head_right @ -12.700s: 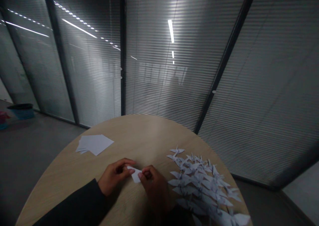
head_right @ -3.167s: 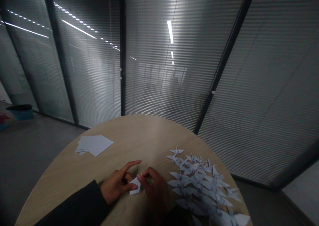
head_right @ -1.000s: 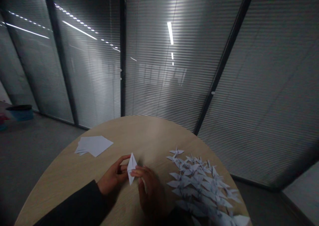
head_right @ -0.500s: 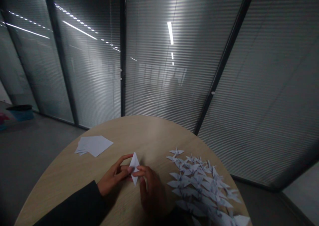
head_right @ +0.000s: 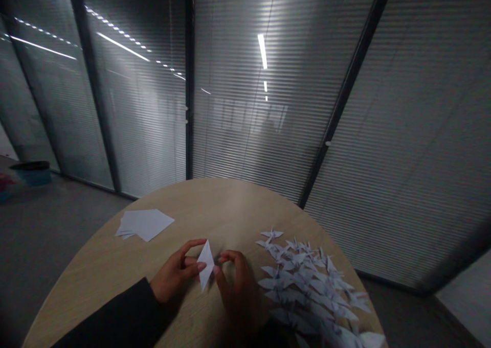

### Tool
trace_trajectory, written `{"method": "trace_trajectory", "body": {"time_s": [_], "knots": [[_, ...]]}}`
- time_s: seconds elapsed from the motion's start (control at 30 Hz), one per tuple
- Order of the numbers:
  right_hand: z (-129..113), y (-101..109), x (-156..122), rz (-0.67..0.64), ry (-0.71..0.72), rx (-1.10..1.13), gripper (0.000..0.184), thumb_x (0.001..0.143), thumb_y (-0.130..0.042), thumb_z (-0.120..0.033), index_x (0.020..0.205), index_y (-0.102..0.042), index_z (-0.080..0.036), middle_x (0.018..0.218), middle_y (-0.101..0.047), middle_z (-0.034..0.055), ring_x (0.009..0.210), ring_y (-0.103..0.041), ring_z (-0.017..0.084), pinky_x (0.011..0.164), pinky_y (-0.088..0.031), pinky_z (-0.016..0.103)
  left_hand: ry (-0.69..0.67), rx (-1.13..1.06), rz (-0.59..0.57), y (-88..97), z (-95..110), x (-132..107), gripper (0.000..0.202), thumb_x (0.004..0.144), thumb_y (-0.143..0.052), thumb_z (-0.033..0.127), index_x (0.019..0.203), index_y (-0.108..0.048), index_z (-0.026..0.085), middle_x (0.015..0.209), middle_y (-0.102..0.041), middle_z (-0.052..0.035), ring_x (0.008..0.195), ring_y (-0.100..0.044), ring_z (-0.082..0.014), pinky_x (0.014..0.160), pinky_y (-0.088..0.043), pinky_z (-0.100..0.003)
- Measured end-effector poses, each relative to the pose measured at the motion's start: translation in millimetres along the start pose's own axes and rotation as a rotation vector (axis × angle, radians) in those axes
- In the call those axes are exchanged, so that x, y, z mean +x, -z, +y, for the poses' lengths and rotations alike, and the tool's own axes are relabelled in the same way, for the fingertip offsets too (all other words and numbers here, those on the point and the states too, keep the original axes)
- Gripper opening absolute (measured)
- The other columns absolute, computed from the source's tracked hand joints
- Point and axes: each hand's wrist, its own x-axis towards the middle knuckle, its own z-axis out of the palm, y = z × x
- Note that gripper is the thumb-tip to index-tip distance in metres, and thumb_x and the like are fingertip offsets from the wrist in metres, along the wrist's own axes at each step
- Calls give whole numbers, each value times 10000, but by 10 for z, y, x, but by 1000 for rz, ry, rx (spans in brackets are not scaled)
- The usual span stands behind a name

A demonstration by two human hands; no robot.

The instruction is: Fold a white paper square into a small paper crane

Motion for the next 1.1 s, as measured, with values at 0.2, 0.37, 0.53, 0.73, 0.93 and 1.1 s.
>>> {"method": "trace_trajectory", "body": {"time_s": [0.2, 0.37, 0.53, 0.73, 0.93, 1.1], "knots": [[-20, -47, 12, -146, -59, 34, 75, 771, -601, -307, 762, -619, -235, 828, -654, 15, 830, -628, 178, 763, -472, 255, 16, 41, -18, -6, -24, 7, 777, 574, -795, 429, 1188, -476, 74, 467, -606, 45, 458, -512, -115, 511, -384, -231], [-107, -21, 15, -150, -128, 68, 107, 762, -597, -311, 705, -600, -219, 796, -636, 11, 798, -610, 173, 766, -445, 250, 9, 105, 25, 21, -77, 39, 583, 553, -814, 377, 1022, -607, 99, 479, -609, 36, 461, -516, -110, 505, -361, -223], [-152, 14, 32, -178, -197, 40, 120, 739, -619, -309, 670, -622, -211, 754, -640, 9, 760, -618, 180, 716, -441, 255, -43, 179, -5, 27, -86, 33, 347, 574, -804, 370, 772, -671, 118, 606, -654, -14, 561, -557, -129, 551, -369, -234], [-144, 20, 11, -170, -139, 79, 137, 751, -618, -317, 648, -619, -226, 710, -633, -9, 703, -617, 170, 684, -458, 243, -99, 103, -11, -5, -69, -8, 409, 584, -818, 307, 866, -562, 158, 577, -597, 39, 518, -505, -95, 512, -337, -209], [-148, 23, 14, -155, -150, 85, 128, 748, -628, -307, 651, -630, -223, 691, -634, -18, 678, -611, 156, 678, -448, 230, -118, 115, -11, 0, -95, -10, 469, 638, -786, 316, 972, -484, 188, 610, -574, 57, 536, -495, -90, 524, -340, -210], [-173, 47, 41, -162, -183, 107, 179, 750, -617, -348, 653, -666, -205, 698, -637, -10, 698, -616, 163, 682, -434, 237, -114, 106, -53, 12, -140, 8, 531, 637, -789, 317, 1055, -488, 187, 661, -573, 48, 606, -514, -99, 581, -364, -221]]}}
